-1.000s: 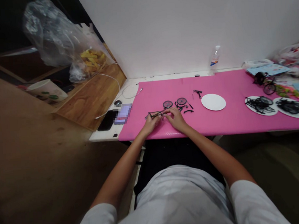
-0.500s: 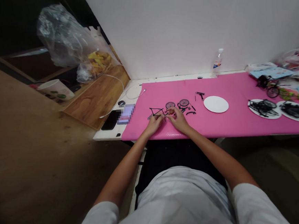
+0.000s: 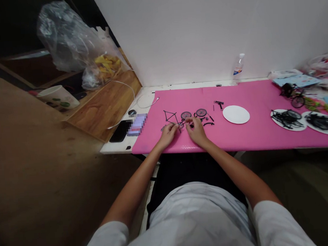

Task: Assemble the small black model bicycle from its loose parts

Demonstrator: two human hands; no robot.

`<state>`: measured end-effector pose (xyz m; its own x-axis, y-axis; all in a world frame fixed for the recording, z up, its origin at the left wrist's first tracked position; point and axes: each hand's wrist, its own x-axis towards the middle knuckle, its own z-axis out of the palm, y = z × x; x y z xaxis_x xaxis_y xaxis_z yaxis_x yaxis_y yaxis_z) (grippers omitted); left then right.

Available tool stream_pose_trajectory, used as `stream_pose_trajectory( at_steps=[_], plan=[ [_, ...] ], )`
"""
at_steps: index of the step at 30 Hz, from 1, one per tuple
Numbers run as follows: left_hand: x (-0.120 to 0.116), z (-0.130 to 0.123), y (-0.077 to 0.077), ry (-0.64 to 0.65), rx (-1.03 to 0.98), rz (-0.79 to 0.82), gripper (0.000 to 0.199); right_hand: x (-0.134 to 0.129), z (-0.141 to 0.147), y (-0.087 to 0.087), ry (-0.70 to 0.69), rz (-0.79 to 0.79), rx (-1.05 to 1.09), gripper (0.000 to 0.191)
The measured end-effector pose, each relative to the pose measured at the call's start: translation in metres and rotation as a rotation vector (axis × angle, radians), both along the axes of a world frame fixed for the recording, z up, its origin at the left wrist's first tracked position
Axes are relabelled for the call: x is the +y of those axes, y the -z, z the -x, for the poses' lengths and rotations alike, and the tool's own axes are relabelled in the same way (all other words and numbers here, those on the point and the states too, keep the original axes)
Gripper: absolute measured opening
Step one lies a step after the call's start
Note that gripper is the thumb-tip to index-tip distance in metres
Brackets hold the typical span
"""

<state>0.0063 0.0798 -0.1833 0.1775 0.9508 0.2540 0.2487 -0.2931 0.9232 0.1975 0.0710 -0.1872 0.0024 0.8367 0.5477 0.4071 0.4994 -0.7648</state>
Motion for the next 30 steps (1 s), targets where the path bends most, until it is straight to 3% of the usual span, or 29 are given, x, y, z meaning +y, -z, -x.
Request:
stream_pose_trajectory(
  at_steps=[6, 15, 21, 30],
  plan=[
    [-0.001, -0.001, -0.003, -0.020, -0.032, -0.023, 0.028, 0.006, -0.002, 0.005, 0.090, -0.110, -0.137, 0.023],
    [-0.002, -0.001, -0.002, 0.015, 0.011, -0.004, 0.035, 0.008, 0.001, 0.022, 0.124, -0.001, -0.367, 0.028],
    [-0.003, -0.003, -0.002, 0.027, -0.002, -0.014, 0.034, 0.006, 0.001, 0.024, 0.135, -0.004, -0.382, 0.038],
    [-0.009, -0.002, -0.004, 0.020, 0.186, -0.119, 0.037, 0.010, -0.002, 0.020, 0.122, -0.018, -0.358, 0.042]
  ],
)
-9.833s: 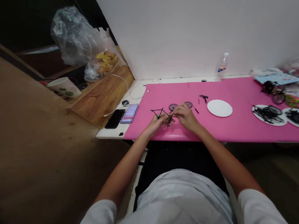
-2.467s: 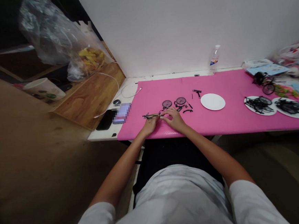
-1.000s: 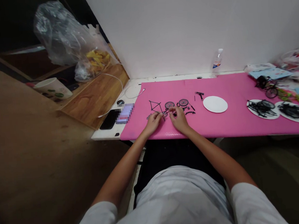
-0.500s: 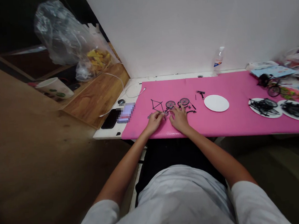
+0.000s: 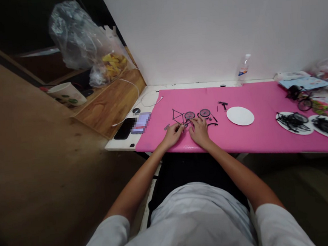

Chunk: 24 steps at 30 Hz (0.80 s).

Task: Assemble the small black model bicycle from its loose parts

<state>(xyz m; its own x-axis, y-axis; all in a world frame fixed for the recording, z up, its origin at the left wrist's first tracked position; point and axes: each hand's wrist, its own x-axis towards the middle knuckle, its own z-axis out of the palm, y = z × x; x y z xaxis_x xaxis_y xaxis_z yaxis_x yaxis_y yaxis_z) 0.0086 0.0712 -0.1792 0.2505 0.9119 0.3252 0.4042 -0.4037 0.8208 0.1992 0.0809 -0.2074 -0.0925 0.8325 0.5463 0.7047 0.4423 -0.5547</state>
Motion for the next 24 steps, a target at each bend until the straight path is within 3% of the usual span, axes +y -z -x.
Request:
stream_pose_trajectory(
  at_steps=[4, 9, 15, 20, 24],
  plan=[
    [-0.007, 0.002, -0.016, 0.024, 0.191, -0.095, 0.035, 0.002, -0.002, -0.002, -0.014, -0.016, 0.063, 0.040],
    [-0.001, 0.023, -0.034, -0.060, 0.322, -0.159, 0.040, 0.001, -0.002, -0.005, -0.015, -0.044, 0.098, 0.039],
    [0.027, 0.070, -0.020, -0.274, 0.450, -0.183, 0.039, -0.002, -0.002, -0.014, -0.032, -0.022, 0.184, 0.034],
    [0.042, 0.098, -0.007, -0.320, 0.595, -0.186, 0.036, -0.004, -0.002, -0.015, -0.024, -0.028, 0.187, 0.034],
    [0.044, 0.104, -0.003, -0.333, 0.618, -0.183, 0.038, -0.004, -0.003, -0.014, -0.032, -0.034, 0.198, 0.037]
  ],
)
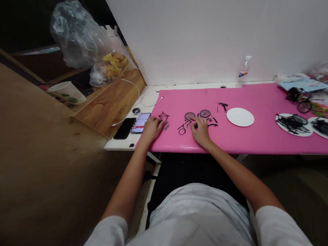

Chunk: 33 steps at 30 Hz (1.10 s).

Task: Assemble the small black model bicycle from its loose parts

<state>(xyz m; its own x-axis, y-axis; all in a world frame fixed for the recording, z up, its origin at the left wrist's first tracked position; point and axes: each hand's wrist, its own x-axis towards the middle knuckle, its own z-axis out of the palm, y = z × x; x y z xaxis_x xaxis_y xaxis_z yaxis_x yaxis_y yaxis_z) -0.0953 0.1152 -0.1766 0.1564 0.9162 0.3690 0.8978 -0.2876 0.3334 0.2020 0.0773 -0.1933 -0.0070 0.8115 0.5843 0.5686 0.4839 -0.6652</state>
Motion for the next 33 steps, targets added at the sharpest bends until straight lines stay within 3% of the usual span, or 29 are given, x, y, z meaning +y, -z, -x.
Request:
stream_pose_trajectory(
  at_steps=[7, 15, 21, 23, 28, 33],
  plan=[
    [-0.008, -0.015, -0.007, -0.070, 0.024, -0.084, 0.036, -0.003, 0.000, -0.009, -0.018, 0.033, 0.174, 0.026],
    [-0.016, -0.069, -0.015, 0.137, -0.069, -0.058, 0.020, -0.001, 0.001, -0.008, 0.009, 0.110, 0.337, 0.037],
    [-0.002, -0.112, -0.018, 0.205, -0.117, 0.009, 0.022, -0.002, 0.002, -0.008, 0.004, 0.113, 0.319, 0.035],
    [0.005, -0.125, -0.021, 0.197, -0.099, 0.085, 0.025, -0.002, 0.002, -0.009, 0.007, 0.113, 0.320, 0.035],
    [0.015, -0.149, -0.025, 0.004, 0.031, 0.164, 0.027, -0.002, 0.002, -0.009, 0.004, 0.100, 0.306, 0.030],
    [0.023, -0.157, -0.027, -0.077, 0.091, 0.201, 0.024, -0.001, 0.002, -0.008, 0.006, 0.101, 0.322, 0.029]
  ],
)
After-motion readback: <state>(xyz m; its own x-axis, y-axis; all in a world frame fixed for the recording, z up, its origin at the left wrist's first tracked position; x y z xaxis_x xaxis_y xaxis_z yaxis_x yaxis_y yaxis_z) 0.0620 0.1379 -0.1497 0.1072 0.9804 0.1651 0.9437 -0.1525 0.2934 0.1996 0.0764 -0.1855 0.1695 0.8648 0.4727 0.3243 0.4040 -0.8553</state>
